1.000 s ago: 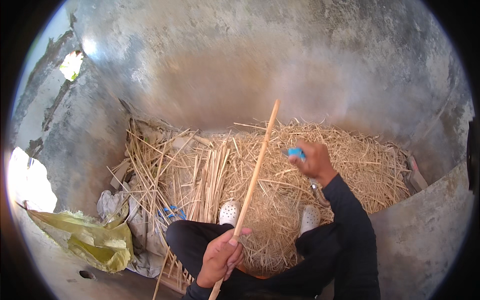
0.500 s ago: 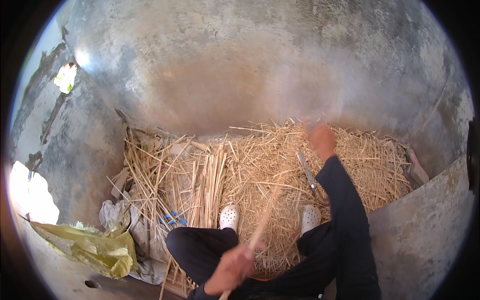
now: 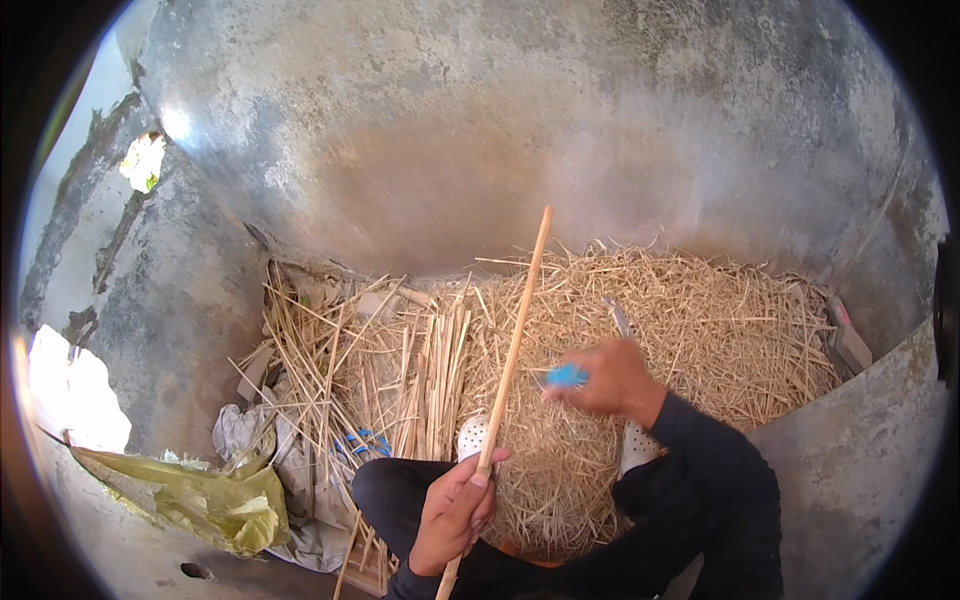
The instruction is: The person sits on a straw-covered floor and uses a blue utility knife to shave the outer layer off a long bamboo stick. They hold the stick with their left hand and scrape along its length with the knife in their right hand, creating thin shavings that fall onto the straw.
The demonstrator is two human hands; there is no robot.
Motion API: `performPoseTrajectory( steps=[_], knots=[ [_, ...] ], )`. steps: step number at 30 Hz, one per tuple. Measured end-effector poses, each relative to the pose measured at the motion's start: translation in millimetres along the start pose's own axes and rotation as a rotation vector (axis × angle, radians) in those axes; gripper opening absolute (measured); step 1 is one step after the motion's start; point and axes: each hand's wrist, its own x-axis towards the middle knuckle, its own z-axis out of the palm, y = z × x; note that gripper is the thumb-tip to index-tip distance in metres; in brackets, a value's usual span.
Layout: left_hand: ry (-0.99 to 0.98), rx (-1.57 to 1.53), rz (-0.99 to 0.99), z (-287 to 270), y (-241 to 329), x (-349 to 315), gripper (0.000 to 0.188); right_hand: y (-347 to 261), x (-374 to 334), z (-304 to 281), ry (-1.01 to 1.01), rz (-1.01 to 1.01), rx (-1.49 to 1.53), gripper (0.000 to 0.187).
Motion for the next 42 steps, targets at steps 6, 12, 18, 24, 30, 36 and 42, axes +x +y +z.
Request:
performPoseTrajectory(
  steps=[6, 12, 18, 24, 30, 36, 42],
  knots=[
    [-0.013, 0.019, -0.038, 12, -3, -2, 0.046, 3, 8, 10, 0.082, 0.006, -0.046, 0.074],
    [-0.029, 0.038, -0.031, 15, -5, 4, 0.044, -26, -3, 10, 0.059, -0.147, 0.014, 0.069],
    [-0.024, 0.148, 0.028, 20, -8, 16, 0.045, 0, 9, -2, 0.169, -0.230, -0.149, 0.072],
    [-0.020, 0.131, -0.025, 19, 0, 3, 0.042, 51, 19, 8, 0.177, 0.112, -0.210, 0.072],
    [-0.018, 0.091, 0.010, 16, -9, 10, 0.043, -11, 3, 15, 0.141, -0.181, -0.057, 0.074],
    [-0.041, 0.123, -0.061, 19, -17, -5, 0.042, 76, 25, 8, 0.208, 0.069, -0.304, 0.074],
    [-0.106, 0.248, -0.108, 17, -16, -32, 0.041, 183, 17, -25, 0.404, 0.578, -0.499, 0.069]
  ],
)
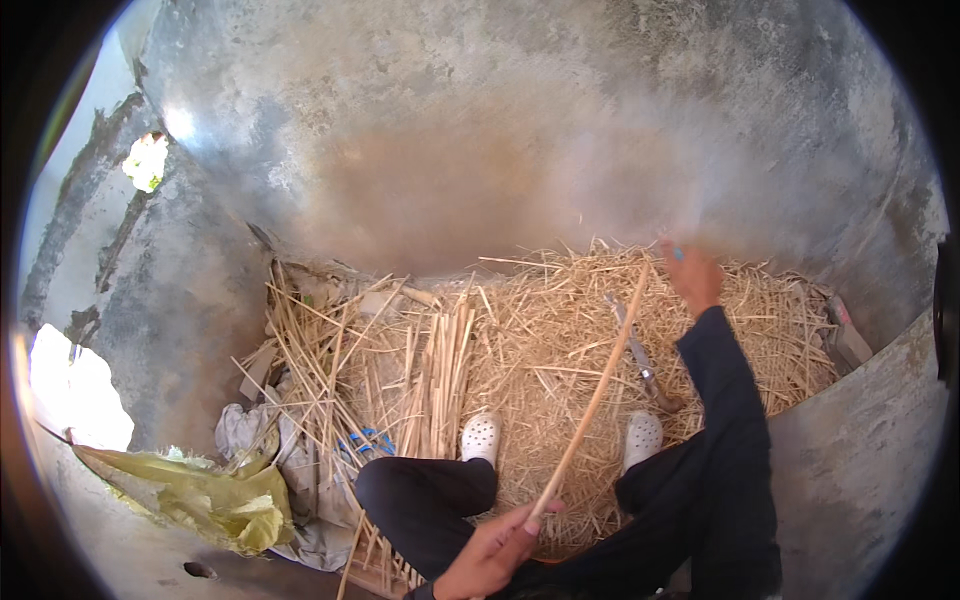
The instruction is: The person sits on a straw-covered floor and uses a blue utility knife to shave the outer layer off a long bamboo stick. They hold the stick with their left hand and scrape along its length with the knife in their right hand, creating thin shavings that fall onto the straw.
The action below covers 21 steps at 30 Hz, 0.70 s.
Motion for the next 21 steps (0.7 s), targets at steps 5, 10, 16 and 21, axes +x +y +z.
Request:
performPoseTrajectory(
  steps=[5, 10, 16, 21],
  knots=[
    [0.121, -0.174, 0.042, -9, 0, 17, 0.041, -57, -39, -19, -0.142, -0.194, 0.299, 0.061],
    [0.154, -0.180, 0.167, -21, 15, 27, 0.045, -149, -105, -98, -0.235, -0.684, 0.574, 0.066],
    [0.143, -0.136, 0.135, -12, 16, 29, 0.046, -151, -107, -78, -0.260, -0.556, 0.516, 0.067],
    [0.132, -0.141, 0.144, -12, 10, 31, 0.045, -150, -114, -83, -0.216, -0.631, 0.546, 0.070]
  ],
)
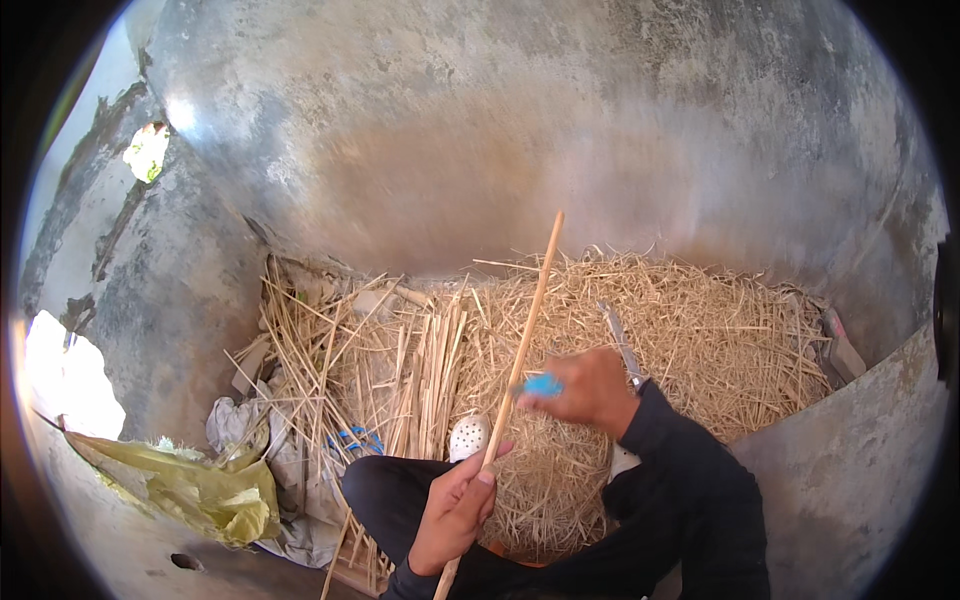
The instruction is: The person sits on a straw-covered floor and uses a blue utility knife to shave the outer layer off a long bamboo stick. They hold the stick with their left hand and scrape along its length with the knife in their right hand, creating thin shavings that fall onto the straw.
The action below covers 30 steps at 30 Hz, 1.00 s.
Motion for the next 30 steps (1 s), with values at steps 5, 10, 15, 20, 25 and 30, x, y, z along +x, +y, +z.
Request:
performPoseTrajectory(
  steps=[5, 10, 15, 20, 25, 30],
  knots=[
    [0.034, 0.143, -0.035, 6, 6, -5, 0.044, 25, 9, 4, -0.009, 0.092, -0.086, 0.071],
    [0.089, 0.263, -0.025, 4, 15, -8, 0.042, 0, 1, 16, -0.068, 0.024, -0.011, 0.071],
    [0.102, 0.493, 0.043, 3, 8, -2, 0.040, 27, 12, 3, -0.051, 0.167, -0.090, 0.073],
    [0.144, 0.576, 0.072, 0, 10, -5, 0.038, 1, -1, 13, -0.098, 0.071, -0.018, 0.077],
    [0.134, 0.695, 0.137, 5, 3, -10, 0.034, 55, 13, 6, -0.071, 0.215, -0.121, 0.079],
    [0.142, 0.641, 0.095, 2, 1, -9, 0.034, 21, -3, 16, -0.069, 0.134, -0.049, 0.077]
  ],
)
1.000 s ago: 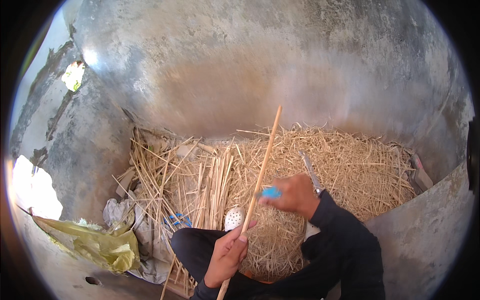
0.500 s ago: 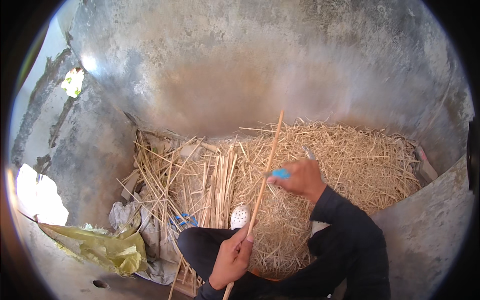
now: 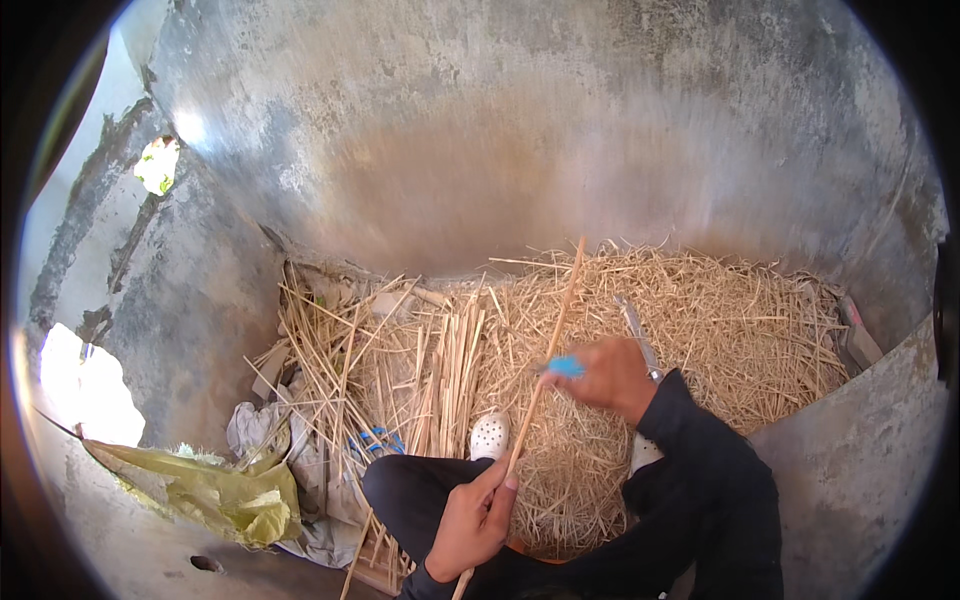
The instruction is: The person sits on a straw-covered floor and uses a blue utility knife to shave the outer layer off a long bamboo stick. They hold the stick with their left hand and scrape along its length with the knife in their right hand, creating thin shavings that fall onto the straw.
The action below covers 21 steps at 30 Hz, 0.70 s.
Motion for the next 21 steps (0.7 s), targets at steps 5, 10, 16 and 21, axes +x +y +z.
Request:
performPoseTrajectory(
  steps=[5, 10, 16, 21],
  knots=[
    [-0.010, 0.014, 0.014, 2, 9, -4, 0.035, 25, 9, -3, -0.035, 0.116, -0.112, 0.072],
    [-0.027, 0.013, 0.049, -1, 4, 3, 0.036, 30, 11, -4, 0.006, 0.084, -0.088, 0.076],
    [-0.100, -0.137, -0.063, 1, 1, -7, 0.036, 61, 23, -8, 0.054, 0.164, -0.086, 0.075],
    [-0.190, -0.301, -0.107, 5, 1, -8, 0.038, 111, 29, -2, 0.162, 0.083, -0.325, 0.073]
  ],
)
